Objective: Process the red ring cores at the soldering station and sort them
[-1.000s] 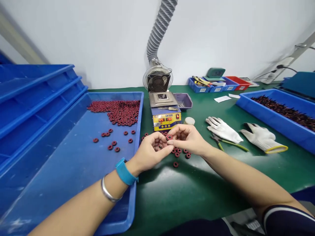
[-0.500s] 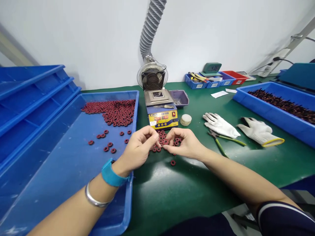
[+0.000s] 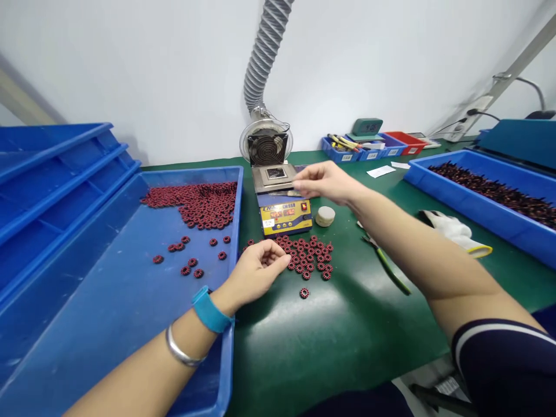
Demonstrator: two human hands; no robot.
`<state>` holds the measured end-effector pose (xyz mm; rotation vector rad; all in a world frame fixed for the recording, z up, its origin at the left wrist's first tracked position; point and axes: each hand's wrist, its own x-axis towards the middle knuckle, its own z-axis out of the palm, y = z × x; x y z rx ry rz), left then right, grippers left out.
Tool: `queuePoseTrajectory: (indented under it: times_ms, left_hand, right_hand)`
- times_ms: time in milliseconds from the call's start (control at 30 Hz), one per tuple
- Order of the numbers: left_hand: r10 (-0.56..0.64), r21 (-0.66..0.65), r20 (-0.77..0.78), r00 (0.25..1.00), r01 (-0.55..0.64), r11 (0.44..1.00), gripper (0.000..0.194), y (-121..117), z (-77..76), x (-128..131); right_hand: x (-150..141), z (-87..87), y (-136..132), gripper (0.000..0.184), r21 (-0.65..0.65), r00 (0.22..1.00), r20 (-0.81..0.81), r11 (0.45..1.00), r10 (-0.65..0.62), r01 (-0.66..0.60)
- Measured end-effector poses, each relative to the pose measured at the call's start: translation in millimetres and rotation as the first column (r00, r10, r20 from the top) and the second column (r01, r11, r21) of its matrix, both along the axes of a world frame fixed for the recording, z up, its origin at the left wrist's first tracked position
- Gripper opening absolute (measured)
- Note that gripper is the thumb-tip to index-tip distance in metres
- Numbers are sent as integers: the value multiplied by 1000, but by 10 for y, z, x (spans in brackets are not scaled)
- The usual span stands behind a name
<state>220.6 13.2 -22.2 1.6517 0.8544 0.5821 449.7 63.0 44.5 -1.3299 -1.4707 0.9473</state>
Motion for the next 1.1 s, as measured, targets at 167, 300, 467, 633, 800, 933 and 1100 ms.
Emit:
queuePoseTrajectory:
  times_ms: [167,300,467,633,800,933,1100]
  left_hand:
    - [-70,-6,-72,995,70,998,26,4,-6,-15]
    - [-81,-20,-80,994,80,997,24,11,-20,-20]
    - [-114,-55,-83,990,110,992,22,-1,-22,-13]
    - [-126,-60,-96,987,121,991,18,-20,10,-11]
    - [-137,-53,-105,985,132,990,17,-21,14,-13]
    - [-142,-52,-105,984,137,989,18,-18,1,-14]
    - [-143,-54,-106,984,138,989,19,-16,-20,-16]
  right_hand:
    - [61,252,614,15,112,872,462,986,-161,123]
    - [-35,260,938,15,199,666,708,971,-236,133]
    - [-106,157,1198,12,222,502,830,970,-243,103]
    - [-113,65,1287,17,190,483,846,974,-226,124]
    - [-109,15,1321,13,183,503,835,975,-223,129]
    - [-118,85,1267,13,191,545,805,972,-233,134]
    - [-72,224,1108,17,186,704,658,964,-267,191]
